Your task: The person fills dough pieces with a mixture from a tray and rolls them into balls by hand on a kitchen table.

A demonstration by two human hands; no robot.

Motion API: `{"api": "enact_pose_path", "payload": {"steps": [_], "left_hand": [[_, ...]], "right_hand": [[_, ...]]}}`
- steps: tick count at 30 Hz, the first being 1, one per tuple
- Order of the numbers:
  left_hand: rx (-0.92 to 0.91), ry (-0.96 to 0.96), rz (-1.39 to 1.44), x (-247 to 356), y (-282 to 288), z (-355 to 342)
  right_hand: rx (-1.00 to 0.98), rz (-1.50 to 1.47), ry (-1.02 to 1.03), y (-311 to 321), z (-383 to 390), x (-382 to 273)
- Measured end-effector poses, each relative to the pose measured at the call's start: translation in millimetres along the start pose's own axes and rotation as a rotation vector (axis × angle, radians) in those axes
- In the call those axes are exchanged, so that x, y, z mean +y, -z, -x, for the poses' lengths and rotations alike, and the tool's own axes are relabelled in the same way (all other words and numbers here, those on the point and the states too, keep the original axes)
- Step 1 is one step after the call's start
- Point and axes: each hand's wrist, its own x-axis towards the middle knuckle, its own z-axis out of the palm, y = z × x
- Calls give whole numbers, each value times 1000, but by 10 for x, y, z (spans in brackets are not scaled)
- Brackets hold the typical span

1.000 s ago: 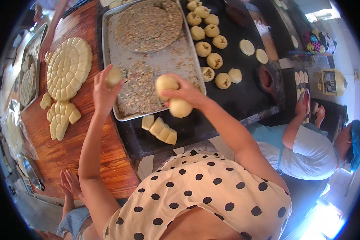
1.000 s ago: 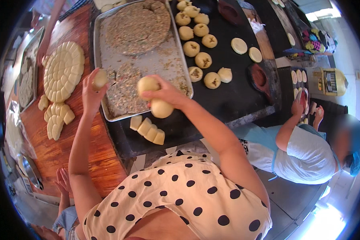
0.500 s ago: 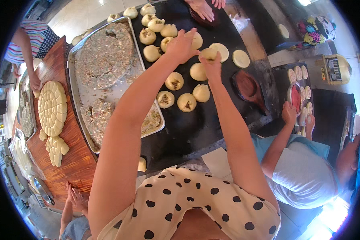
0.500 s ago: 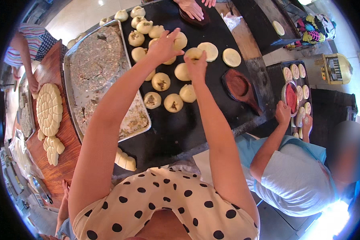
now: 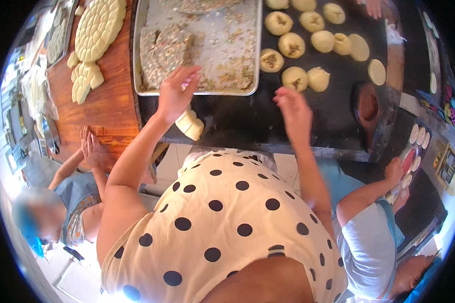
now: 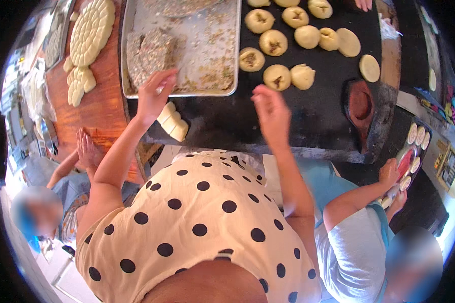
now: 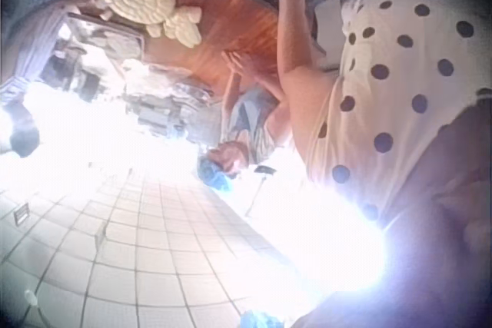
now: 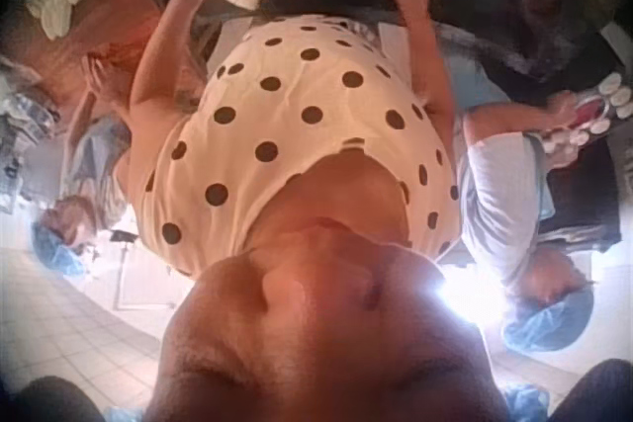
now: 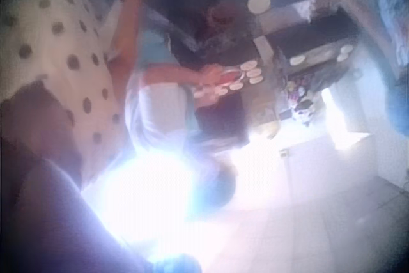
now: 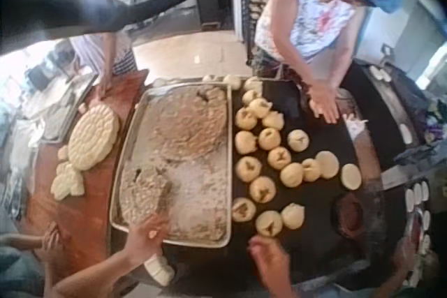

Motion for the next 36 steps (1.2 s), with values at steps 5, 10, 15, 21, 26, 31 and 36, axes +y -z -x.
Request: {"api": "enact_pose_path", "payload": {"steps": [5,10,15,21,26,31,36], "left_hand": [[-114,352,15,-845,298,1106],[-226,734,643,-1203,100,1774],[-175,967,1094,-1336,-164,1720],[-337,963,1148,-1175,-50,1839],[-289,1077,1176,-1399,-346,1893],[-230,1134,1323,-1452,-308,1816],[-493,1058,1228,-1141,-81,1769]], "right_hand": [[-442,426,210,-1174,566,324],[-320,669,387,-2075,888,588],[-113,730,426,-2345,1029,788],[-223,583,42,-2094,1130,688],[-142,789,358,-1975,1231,728],[-58,766,238,-2359,1234,951],[-94,818,98,-2191,1189,587]]}}
